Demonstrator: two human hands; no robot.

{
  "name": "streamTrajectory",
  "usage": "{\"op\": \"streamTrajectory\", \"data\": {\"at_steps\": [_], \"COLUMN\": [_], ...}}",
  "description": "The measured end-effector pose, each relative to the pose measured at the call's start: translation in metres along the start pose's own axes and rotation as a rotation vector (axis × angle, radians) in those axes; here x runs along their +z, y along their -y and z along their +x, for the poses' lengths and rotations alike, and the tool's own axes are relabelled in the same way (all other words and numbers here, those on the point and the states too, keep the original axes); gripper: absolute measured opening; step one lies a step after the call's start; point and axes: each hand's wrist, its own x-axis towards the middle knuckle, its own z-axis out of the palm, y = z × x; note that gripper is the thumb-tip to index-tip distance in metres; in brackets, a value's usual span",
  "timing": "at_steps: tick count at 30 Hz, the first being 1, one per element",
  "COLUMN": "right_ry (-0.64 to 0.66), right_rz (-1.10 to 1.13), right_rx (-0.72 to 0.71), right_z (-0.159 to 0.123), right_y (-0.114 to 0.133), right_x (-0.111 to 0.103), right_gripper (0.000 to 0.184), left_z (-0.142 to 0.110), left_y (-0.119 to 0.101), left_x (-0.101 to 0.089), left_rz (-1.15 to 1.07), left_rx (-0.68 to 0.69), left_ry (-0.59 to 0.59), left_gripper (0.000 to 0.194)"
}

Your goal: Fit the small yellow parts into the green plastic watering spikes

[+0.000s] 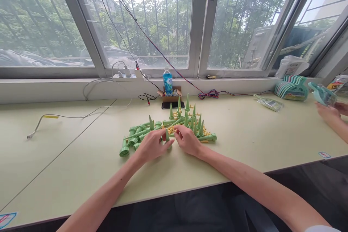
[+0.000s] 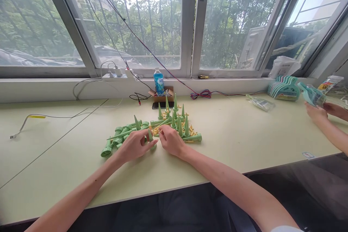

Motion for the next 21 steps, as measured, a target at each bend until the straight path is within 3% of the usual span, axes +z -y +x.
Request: {"op": "streamTrajectory", "data": {"at_steps": [7, 11, 15, 21], "right_ry": [0.044, 0.162, 0.275, 0.233], "right_rz": [-0.090, -0.155, -0.210, -0.174], "right_rx": [-0.032, -0.069, -0.139, -0.036], "right_z": [-0.0005, -0.0002, 0.0000, 0.0019], "right_y": [0.0036, 0.0065, 0.0058, 0.0077], "right_x": [0.0000, -0.0022, -0.0037, -0.0038], "right_gripper": [0.027, 0.031, 0.037, 0.039], "left_z": [0.0017, -0.0008, -0.0012, -0.0007], "left_y": [0.0002, 0.0016, 0.0021, 0.0017], "left_x": [-0.0096, -0.0096, -0.0070, -0.0042], "left_rz": [-0.077, -0.164, -0.161, -0.190], "left_rx": [0.016, -0.003, -0.046, -0.056], "left_ry": [-0.141, -0.216, -0.260, -0.256], "left_gripper": [0.040, 0.056, 0.060, 0.059]}}
